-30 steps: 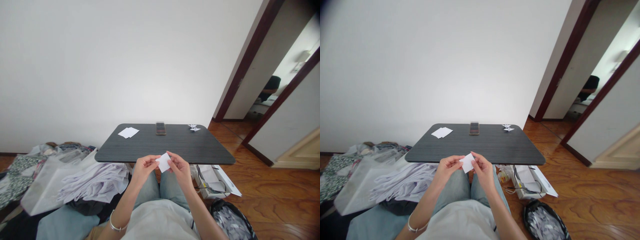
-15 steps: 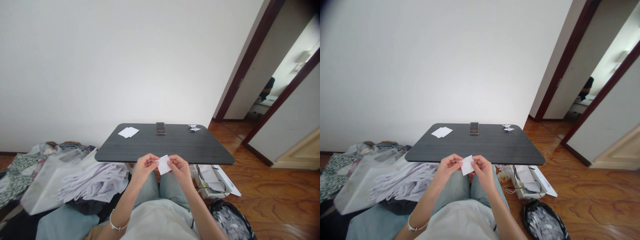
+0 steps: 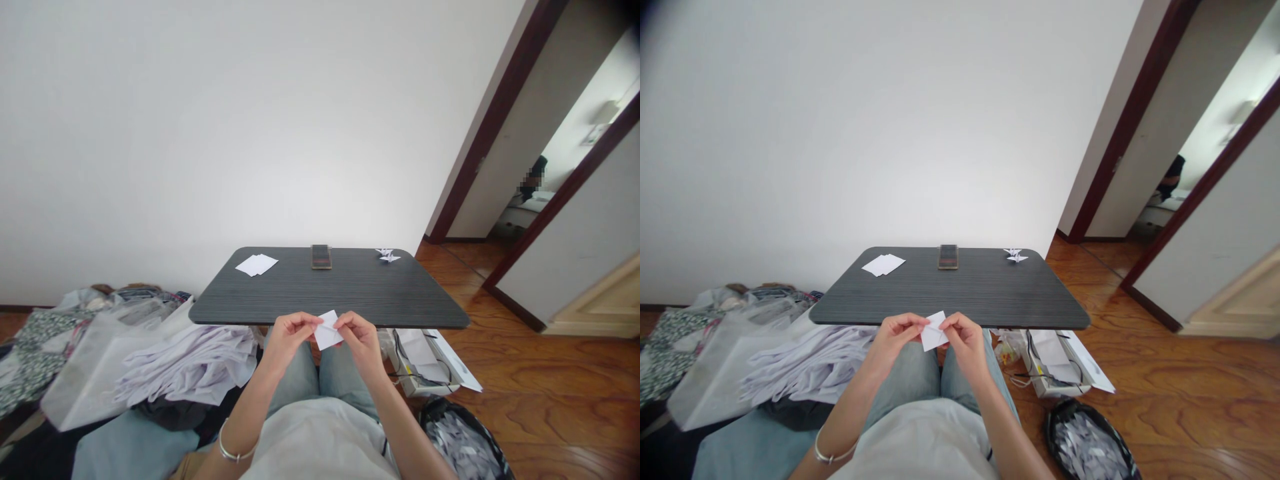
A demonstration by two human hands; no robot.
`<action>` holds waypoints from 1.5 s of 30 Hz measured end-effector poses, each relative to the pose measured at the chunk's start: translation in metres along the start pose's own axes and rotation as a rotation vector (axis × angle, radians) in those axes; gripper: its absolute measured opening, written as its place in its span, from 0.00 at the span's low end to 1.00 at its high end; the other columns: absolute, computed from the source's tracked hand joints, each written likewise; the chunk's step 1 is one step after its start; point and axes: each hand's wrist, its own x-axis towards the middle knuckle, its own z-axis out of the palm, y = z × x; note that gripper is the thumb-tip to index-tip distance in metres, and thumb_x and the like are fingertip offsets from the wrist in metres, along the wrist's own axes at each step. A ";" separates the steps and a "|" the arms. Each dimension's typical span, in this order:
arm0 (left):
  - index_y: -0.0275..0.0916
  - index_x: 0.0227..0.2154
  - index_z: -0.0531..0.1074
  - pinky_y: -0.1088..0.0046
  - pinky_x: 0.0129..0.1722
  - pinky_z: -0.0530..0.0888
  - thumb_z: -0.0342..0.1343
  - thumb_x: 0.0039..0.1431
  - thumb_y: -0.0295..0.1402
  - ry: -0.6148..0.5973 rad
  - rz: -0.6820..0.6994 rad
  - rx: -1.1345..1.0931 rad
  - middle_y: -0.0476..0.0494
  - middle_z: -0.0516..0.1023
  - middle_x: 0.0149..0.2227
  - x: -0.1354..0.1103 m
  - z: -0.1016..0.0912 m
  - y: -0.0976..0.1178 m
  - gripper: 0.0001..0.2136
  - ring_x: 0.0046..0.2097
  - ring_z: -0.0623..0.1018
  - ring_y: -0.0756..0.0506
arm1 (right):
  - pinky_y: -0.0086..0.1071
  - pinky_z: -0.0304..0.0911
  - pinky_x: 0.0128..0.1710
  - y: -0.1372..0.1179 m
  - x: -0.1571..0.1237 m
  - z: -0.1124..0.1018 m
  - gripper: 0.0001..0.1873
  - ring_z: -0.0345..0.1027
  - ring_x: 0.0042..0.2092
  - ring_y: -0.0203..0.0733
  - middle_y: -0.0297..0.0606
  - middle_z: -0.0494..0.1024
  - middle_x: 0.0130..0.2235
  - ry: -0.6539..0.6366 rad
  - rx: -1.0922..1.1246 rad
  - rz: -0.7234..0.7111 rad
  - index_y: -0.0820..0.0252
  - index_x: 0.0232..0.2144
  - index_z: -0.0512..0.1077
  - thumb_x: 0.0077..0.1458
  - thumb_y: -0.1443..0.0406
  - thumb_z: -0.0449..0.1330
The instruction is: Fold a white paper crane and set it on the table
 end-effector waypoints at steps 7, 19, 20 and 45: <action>0.36 0.35 0.72 0.77 0.27 0.70 0.63 0.43 0.34 0.009 0.028 -0.089 0.50 0.75 0.25 -0.005 0.009 0.007 0.14 0.26 0.74 0.51 | 0.24 0.59 0.20 -0.001 -0.002 0.003 0.06 0.59 0.23 0.33 0.30 0.67 0.22 0.030 -0.060 -0.029 0.58 0.24 0.71 0.50 0.63 0.57; 0.33 0.22 0.72 0.76 0.26 0.69 0.63 0.41 0.38 -0.005 -0.067 -0.079 0.47 0.76 0.20 -0.002 0.008 0.002 0.12 0.23 0.73 0.50 | 0.29 0.60 0.21 -0.001 -0.004 0.004 0.08 0.60 0.23 0.37 0.32 0.67 0.22 0.000 -0.150 -0.046 0.55 0.23 0.69 0.52 0.62 0.55; 0.32 0.22 0.72 0.76 0.26 0.69 0.63 0.41 0.38 -0.006 -0.066 -0.074 0.47 0.76 0.20 -0.002 0.008 0.003 0.12 0.23 0.73 0.50 | 0.29 0.60 0.22 -0.001 -0.004 0.004 0.08 0.60 0.23 0.37 0.32 0.67 0.22 -0.003 -0.153 -0.049 0.55 0.23 0.69 0.52 0.62 0.55; 0.35 0.18 0.67 0.79 0.21 0.62 0.63 0.42 0.39 0.002 -0.005 0.047 0.52 0.70 0.17 0.003 0.007 -0.003 0.13 0.20 0.67 0.53 | 0.26 0.60 0.20 -0.008 0.002 0.003 0.13 0.62 0.22 0.34 0.30 0.67 0.20 -0.040 -0.027 0.160 0.58 0.25 0.65 0.48 0.55 0.60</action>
